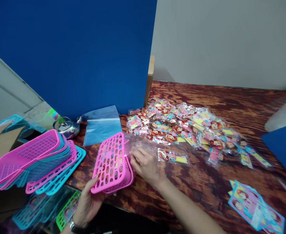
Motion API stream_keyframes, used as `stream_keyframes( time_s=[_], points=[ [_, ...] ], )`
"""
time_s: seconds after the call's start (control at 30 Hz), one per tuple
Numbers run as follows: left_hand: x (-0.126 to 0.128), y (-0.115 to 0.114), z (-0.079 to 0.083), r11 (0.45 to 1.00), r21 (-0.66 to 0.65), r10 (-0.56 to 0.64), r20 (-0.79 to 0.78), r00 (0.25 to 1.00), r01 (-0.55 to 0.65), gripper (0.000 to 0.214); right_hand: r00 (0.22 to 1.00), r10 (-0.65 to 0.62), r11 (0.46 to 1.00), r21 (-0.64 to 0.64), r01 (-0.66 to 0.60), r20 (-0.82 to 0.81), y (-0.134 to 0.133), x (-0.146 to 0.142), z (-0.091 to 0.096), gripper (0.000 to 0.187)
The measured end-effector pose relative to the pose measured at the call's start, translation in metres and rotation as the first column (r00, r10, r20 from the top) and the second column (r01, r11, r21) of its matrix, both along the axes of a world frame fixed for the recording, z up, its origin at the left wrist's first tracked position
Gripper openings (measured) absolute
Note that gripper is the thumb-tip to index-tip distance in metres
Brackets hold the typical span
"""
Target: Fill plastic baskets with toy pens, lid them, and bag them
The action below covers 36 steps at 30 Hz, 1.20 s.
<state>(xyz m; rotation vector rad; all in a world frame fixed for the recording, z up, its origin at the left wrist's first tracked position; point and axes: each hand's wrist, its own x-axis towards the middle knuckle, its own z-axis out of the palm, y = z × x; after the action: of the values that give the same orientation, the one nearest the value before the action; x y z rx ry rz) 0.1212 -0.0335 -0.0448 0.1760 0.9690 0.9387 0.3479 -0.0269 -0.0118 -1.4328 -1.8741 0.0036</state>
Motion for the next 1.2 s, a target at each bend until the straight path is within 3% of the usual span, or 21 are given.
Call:
stream_keyframes(
  time_s=[0.2,0.33,0.47,0.57,0.67,0.8,0.97,1.07,1.2],
  points=[
    [0.002,0.003,-0.003,0.998,0.06,0.016,-0.006,1.0,-0.016,0.052,0.984,0.047,0.984,0.164,-0.076,0.169,-0.02,-0.005,0.0,0.014],
    [0.004,0.005,0.0,0.991,0.137,0.009,-0.038,0.999,-0.004,0.056,0.987,0.132,0.985,0.101,-0.142,0.096,-0.04,0.001,-0.003,0.016],
    [0.011,0.008,0.005,0.972,0.229,-0.037,-0.091,0.995,0.058,0.049,0.978,0.078,0.985,0.138,-0.106,0.194,-0.047,0.0,-0.007,0.048],
    [0.021,0.008,0.005,0.946,0.308,-0.051,-0.159,0.986,0.099,0.043,0.959,0.05,0.997,0.044,-0.064,0.278,-0.043,-0.007,-0.014,0.063],
    [0.03,0.006,0.002,0.919,0.375,-0.024,-0.264,0.964,0.125,0.033,0.974,0.065,0.995,-0.092,-0.046,0.216,-0.038,-0.008,-0.027,0.058],
    [0.031,0.008,-0.001,0.855,0.46,-0.036,-0.41,0.911,0.241,0.028,0.988,0.063,0.994,-0.097,-0.049,0.142,-0.037,-0.001,-0.04,0.052],
    [0.016,0.025,-0.006,0.805,0.448,-0.125,-0.513,0.849,0.389,0.033,0.994,0.03,0.998,-0.054,-0.024,0.11,-0.036,0.007,-0.037,0.051],
    [0.009,0.039,-0.009,0.764,0.532,0.047,-0.61,0.791,0.365,0.035,0.99,0.049,0.998,-0.04,-0.044,0.131,-0.035,0.008,-0.037,0.048],
    [0.009,0.054,-0.009,0.611,0.595,0.182,-0.748,0.638,0.523,0.026,0.987,0.038,0.999,-0.014,-0.036,0.155,-0.035,0.007,-0.039,0.045]
  ],
)
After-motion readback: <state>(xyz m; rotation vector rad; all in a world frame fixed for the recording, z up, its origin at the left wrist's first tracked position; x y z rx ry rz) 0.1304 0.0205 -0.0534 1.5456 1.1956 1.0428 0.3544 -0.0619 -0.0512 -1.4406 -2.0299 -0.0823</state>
